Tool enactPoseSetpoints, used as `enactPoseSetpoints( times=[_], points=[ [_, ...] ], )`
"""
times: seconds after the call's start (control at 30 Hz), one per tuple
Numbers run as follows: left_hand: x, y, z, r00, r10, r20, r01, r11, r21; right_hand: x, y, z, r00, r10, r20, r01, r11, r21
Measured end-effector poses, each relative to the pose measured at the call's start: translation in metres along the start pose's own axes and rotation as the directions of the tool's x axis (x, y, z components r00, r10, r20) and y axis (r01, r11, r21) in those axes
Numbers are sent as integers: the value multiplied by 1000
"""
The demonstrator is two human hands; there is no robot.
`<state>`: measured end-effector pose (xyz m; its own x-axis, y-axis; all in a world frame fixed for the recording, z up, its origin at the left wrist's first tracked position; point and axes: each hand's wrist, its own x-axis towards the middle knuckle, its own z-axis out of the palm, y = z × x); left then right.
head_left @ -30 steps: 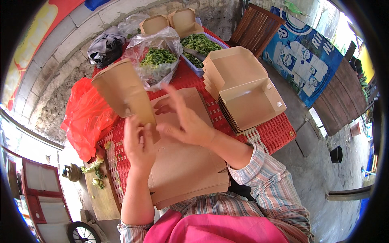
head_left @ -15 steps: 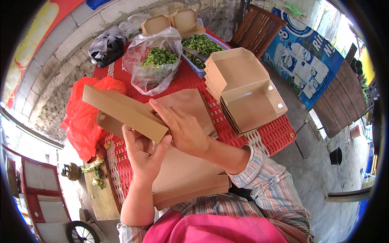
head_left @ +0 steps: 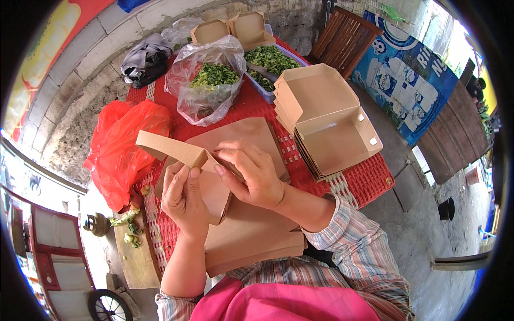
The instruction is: The person assembles flat-packed cardboard food containers by hand. They fold the sides and lock the tabs to form the box shape, then stack the finished units on a red table next to bags of green vegetables.
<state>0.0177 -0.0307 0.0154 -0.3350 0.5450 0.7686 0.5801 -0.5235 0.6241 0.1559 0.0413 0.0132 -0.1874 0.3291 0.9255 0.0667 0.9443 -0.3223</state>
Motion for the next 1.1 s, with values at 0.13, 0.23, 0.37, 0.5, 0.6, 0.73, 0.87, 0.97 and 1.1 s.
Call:
enactPoseSetpoints(
  times=[0.13, 0.23, 0.37, 0.5, 0.6, 0.73, 0.87, 0.97, 1.1],
  points=[
    [-4, -9, 1, 991, -135, 6, 133, 969, -209, -4, 2, 3, 1000, 24, -12, -23, 999, 49],
    [-6, -10, 4, 966, -258, 28, 248, 885, -393, -7, 4, 7, 997, 63, -33, -60, 996, 68],
    [-6, -16, 8, 951, -306, 35, 283, 823, -492, -6, 3, 8, 996, 82, -46, -79, 994, 80],
    [-7, -23, 8, 953, -292, 81, 290, 798, -528, -5, 2, 7, 986, 162, -26, -157, 978, 137],
    [-5, -24, 6, 950, -292, 108, 304, 796, -524, -4, 3, 5, 973, 232, 9, -226, 939, 259],
    [-6, -30, 5, 941, -309, 142, 334, 761, -556, -1, 5, 3, 965, 257, 54, -260, 906, 332],
    [-6, -32, 6, 939, -303, 161, 338, 737, -585, 0, 3, 2, 950, 302, 78, -310, 887, 343],
    [-6, -34, 9, 952, -276, 135, 304, 780, -547, -1, 5, 4, 938, 337, 84, -343, 858, 383],
    [-4, -26, 9, 940, -312, 138, 341, 853, -396, -4, 6, 7, 914, 397, 90, -391, 798, 459]
  ],
)
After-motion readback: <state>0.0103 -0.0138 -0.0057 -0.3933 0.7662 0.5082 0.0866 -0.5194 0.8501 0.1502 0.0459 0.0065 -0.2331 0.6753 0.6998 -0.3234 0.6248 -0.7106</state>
